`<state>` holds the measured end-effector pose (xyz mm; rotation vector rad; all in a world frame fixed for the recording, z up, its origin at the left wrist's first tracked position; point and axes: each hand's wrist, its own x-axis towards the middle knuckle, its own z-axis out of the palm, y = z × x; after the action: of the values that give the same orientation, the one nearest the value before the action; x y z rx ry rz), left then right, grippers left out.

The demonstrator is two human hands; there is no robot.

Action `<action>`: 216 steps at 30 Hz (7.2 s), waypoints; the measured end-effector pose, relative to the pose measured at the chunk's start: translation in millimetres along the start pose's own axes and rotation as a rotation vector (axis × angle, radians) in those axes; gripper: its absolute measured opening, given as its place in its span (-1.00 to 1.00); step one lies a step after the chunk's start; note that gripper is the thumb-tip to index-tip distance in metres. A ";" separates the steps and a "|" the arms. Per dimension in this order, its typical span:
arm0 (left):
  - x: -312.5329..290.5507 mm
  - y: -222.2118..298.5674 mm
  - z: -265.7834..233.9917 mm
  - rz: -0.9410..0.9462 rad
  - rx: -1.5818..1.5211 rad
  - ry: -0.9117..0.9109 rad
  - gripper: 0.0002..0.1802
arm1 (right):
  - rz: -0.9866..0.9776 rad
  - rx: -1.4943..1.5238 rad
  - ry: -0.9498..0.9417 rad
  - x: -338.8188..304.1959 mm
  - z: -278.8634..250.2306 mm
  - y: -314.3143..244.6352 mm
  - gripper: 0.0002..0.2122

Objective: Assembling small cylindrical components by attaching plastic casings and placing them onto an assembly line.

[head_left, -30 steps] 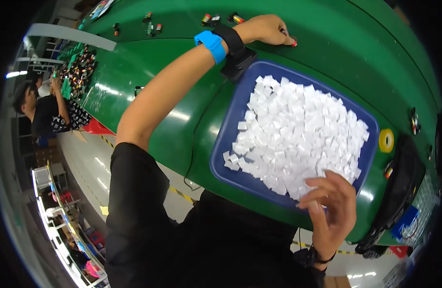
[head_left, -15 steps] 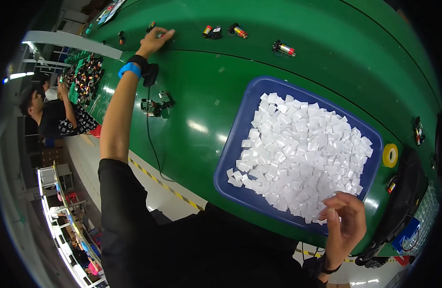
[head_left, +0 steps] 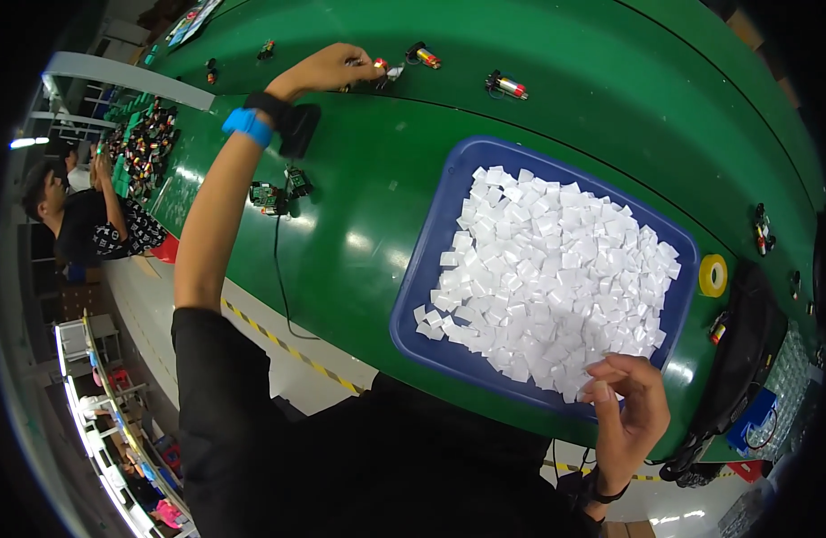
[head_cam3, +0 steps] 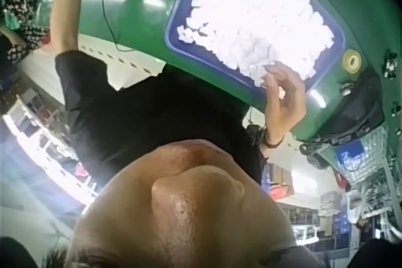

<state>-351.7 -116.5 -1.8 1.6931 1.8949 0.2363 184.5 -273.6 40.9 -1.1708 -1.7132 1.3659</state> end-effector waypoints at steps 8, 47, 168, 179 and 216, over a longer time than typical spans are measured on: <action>-108.7 90.3 72.3 0.618 0.726 0.417 -0.71 | -0.030 0.018 -0.013 -15.4 -2.9 12.5 -0.71; -208.2 306.4 270.0 0.138 -0.900 -0.216 -0.72 | -0.232 -0.302 0.093 -59.6 -43.7 94.2 -0.83; -208.4 327.1 321.4 0.680 -0.361 0.351 -0.58 | -0.186 0.319 0.096 -76.6 -54.2 124.9 -0.76; -65.5 232.8 186.8 0.215 -0.581 0.065 -0.57 | 0.111 0.537 -0.052 -101.0 -23.5 43.8 -0.82; -273.0 297.4 242.5 0.790 -0.257 0.267 -0.85 | -0.483 -0.221 0.150 -103.3 -7.8 49.7 -0.76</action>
<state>35.5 -382.8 29.6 2.2151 1.1850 1.0036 244.3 -362.4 -0.8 -0.8652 -1.9108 0.7954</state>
